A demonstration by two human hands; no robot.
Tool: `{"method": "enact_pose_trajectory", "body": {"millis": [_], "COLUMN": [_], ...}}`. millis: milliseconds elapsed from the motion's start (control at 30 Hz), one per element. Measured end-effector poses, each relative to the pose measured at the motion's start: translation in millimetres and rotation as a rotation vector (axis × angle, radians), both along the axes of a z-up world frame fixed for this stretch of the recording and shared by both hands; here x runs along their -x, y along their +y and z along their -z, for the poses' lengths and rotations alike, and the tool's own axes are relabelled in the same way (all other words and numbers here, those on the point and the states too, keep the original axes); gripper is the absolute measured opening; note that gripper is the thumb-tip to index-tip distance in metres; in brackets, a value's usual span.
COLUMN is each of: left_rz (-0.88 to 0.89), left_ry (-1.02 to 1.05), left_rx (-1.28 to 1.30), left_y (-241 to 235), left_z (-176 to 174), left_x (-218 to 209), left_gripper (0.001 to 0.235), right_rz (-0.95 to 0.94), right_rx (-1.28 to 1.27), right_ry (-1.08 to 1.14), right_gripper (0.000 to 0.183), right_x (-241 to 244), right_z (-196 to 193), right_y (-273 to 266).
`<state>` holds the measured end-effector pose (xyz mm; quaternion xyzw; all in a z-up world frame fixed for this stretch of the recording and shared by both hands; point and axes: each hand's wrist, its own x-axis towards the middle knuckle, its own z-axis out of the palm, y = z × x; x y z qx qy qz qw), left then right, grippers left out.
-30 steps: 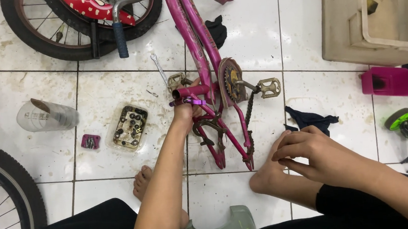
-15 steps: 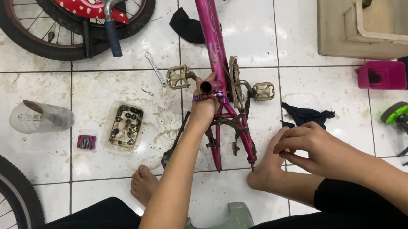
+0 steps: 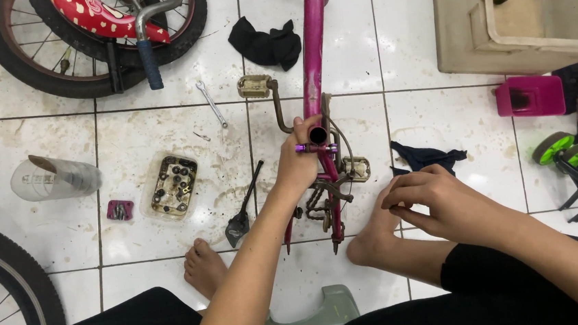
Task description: The person selects small parts from a plastic container and uses a wrench to tighten the crankset on a pink bicycle frame. The person then lifts the frame to inspect the handlebars and stem area.
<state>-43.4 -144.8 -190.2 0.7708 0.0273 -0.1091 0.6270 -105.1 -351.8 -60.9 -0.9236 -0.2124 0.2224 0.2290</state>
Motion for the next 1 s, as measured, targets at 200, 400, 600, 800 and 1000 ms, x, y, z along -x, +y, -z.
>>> {"method": "enact_pose_trajectory", "body": {"millis": [200,400,600,800,1000], "left_rz": [0.042,0.090,0.107,0.139,0.161], "left_ry": [0.061,0.061,0.056,0.222,0.058], "left_rx": [0.041,0.023,0.016,0.013,-0.025], "left_y": [6.4,-0.9,-4.0,-10.2,-10.3], "left_z": [-0.3,-14.7,-17.8,-24.9,-16.1], "left_x": [-9.0,2.4,0.3,-3.0,2.0], "left_gripper": [0.063,0.061,0.060,0.078,0.055], "right_rz": [0.023,0.039,0.199,0.580,0.687], "right_rx": [-0.012,-0.002,-0.217,-0.398,-0.465], "right_ry": [0.004,-0.059,-0.210,-0.084,-0.320], "right_gripper": [0.014,0.012,0.018,0.020,0.022], "right_x": [6.2,15.9,37.2,55.0,57.3], "right_z": [5.2,22.4,24.0,28.2,90.9], "right_y": [-6.2,-17.8,17.7,63.6,73.8]}}
